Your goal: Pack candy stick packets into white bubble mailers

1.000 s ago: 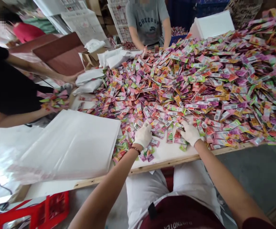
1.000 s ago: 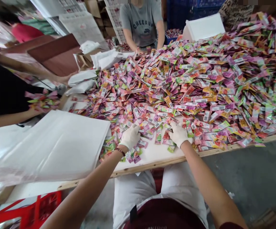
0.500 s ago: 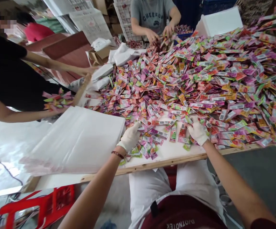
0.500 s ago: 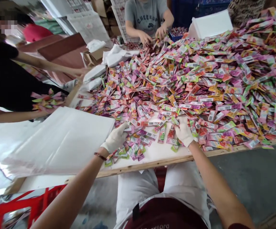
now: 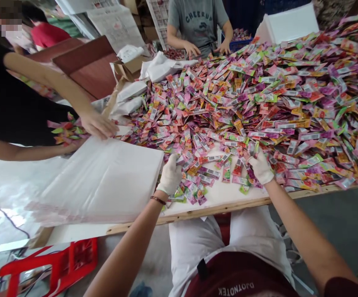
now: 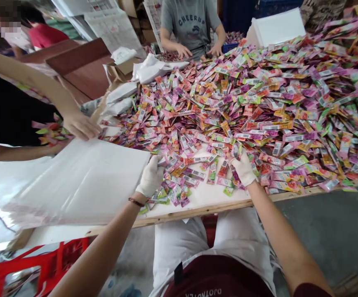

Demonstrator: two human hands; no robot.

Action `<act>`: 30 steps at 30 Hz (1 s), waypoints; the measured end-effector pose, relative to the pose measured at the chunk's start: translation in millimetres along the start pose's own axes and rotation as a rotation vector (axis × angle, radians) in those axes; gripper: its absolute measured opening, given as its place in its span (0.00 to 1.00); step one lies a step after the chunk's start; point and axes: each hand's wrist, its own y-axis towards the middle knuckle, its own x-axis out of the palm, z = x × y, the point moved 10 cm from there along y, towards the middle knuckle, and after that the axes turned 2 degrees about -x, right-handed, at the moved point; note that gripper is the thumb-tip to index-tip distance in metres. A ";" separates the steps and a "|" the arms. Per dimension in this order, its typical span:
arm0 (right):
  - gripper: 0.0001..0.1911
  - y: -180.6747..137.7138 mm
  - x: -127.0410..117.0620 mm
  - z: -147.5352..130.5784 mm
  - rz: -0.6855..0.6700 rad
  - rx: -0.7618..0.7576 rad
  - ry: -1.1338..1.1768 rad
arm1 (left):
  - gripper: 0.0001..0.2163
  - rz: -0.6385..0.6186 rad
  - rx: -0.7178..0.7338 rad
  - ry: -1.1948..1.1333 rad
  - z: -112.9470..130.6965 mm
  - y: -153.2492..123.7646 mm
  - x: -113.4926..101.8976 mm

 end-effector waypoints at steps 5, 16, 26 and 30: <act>0.23 40.8 43.0 -30.6 -0.158 -0.129 -0.481 | 0.14 -0.104 0.004 -0.052 29.2 23.1 7.6; 0.18 57.7 80.2 7.1 -0.426 -0.122 -1.025 | 0.10 -0.341 -0.058 0.282 23.7 12.5 64.1; 0.23 51.3 76.6 -32.2 -0.326 -0.203 -0.943 | 0.23 -0.463 0.027 0.644 8.7 10.3 -5.6; 0.22 30.0 124.7 -49.5 -0.420 -0.232 -0.615 | 0.24 -0.648 0.131 0.701 15.3 1.8 7.1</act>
